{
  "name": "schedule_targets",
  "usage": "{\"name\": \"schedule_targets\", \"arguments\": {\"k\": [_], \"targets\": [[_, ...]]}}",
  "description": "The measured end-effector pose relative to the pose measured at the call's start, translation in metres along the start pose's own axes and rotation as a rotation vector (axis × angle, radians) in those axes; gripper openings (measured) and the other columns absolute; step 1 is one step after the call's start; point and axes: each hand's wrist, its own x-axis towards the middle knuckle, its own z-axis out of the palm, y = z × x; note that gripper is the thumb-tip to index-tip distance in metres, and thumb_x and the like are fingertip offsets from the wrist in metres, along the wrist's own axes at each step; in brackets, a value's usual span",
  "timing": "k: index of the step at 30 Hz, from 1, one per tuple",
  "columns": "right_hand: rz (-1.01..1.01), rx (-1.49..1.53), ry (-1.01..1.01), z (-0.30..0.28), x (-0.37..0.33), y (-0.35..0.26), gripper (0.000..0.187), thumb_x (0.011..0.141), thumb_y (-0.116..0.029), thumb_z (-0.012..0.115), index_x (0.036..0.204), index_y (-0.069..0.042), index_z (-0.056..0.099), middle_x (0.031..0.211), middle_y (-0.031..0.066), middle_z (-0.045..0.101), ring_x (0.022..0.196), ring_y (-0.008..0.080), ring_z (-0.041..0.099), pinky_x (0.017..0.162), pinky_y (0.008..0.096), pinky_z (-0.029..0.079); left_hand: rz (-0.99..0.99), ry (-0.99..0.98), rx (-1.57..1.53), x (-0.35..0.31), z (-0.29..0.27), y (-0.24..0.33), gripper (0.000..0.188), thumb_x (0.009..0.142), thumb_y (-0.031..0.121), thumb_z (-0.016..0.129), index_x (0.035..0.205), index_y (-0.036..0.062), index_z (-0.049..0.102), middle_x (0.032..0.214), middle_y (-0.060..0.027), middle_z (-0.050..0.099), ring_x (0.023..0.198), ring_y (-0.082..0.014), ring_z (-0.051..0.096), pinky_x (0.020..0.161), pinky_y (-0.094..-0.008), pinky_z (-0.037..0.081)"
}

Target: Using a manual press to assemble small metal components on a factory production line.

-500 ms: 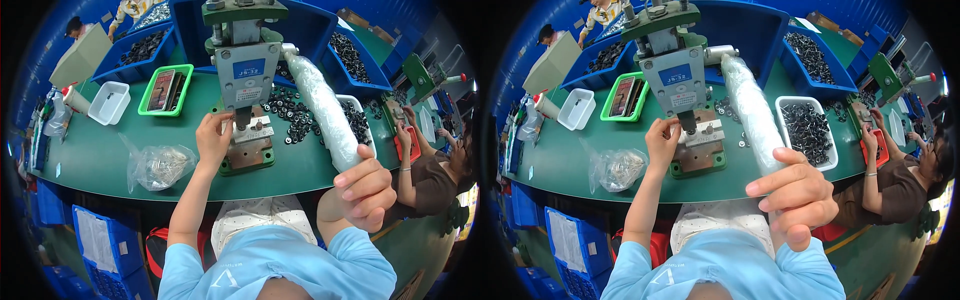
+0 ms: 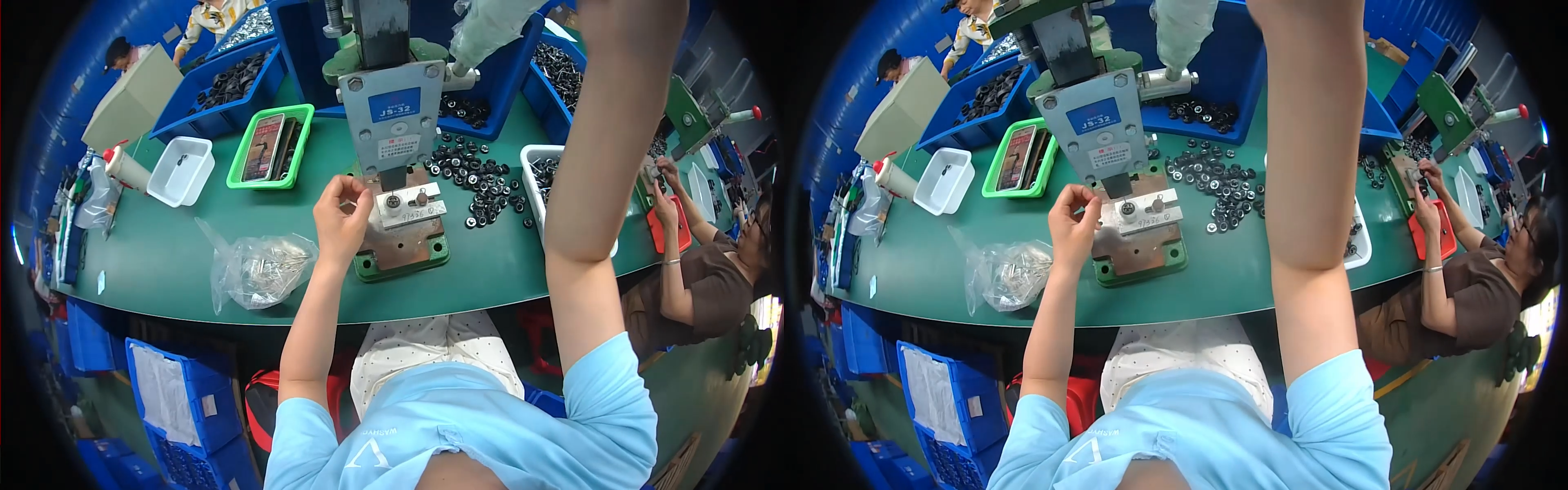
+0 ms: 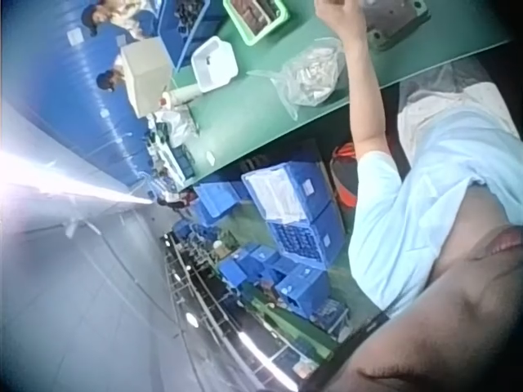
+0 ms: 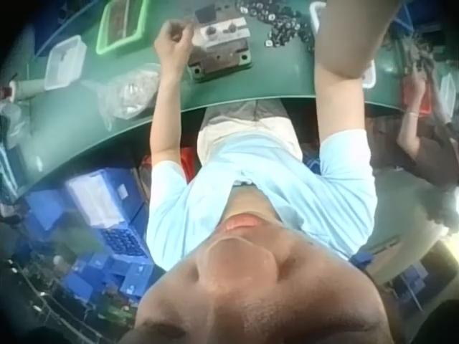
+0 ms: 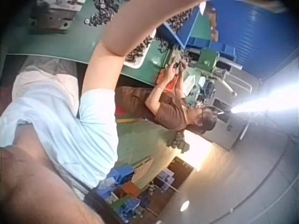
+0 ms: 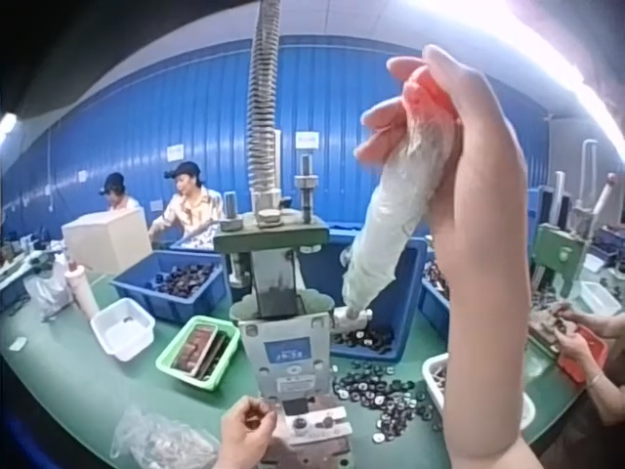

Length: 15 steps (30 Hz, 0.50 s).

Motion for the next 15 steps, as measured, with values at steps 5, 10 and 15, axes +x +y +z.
{"name": "schedule_targets", "arguments": {"k": [5,10,15], "targets": [[0.335,-0.024,0.267,-0.06,-0.146,0.07,0.019,0.09,-0.013,0.052,0.095,0.004,0.059,0.099,0.0119,0.062,0.084,0.0183,0.058,0.08,0.0317,0.047,-0.223,-0.002,-0.325,-0.024,-0.019,0.001,0.012,0.084,0.002,0.064,0.092,-0.0026,0.057,0.085,-0.0082,0.064,0.067,-0.0122,0.062,0.059,-0.0216,0.05],[0.616,-0.639,-0.399,-0.042,-0.28,0.088,0.019,0.078,-0.012,0.068,0.097,-0.012,0.069,0.101,0.0034,0.063,0.102,0.0204,0.048,0.087,0.0322,0.041,-0.292,-0.014,-0.413,-0.04,-0.011,-0.004,0.024,0.085,0.001,0.063,0.108,-0.0067,0.061,0.086,-0.0103,0.066,0.073,-0.0153,0.065,0.068,-0.0251,0.055],[0.52,-0.666,-0.325,-0.029,-0.285,0.091,0.008,0.076,-0.01,0.068,0.083,-0.007,0.071,0.096,0.0068,0.065,0.095,0.0212,0.051,0.085,0.0328,0.042,-0.276,-0.037,-0.357,-0.036,0.015,-0.002,0.015,0.085,0.001,0.063,0.099,-0.0059,0.065,0.085,-0.0106,0.067,0.075,-0.014,0.066,0.067,-0.0245,0.055]]}}
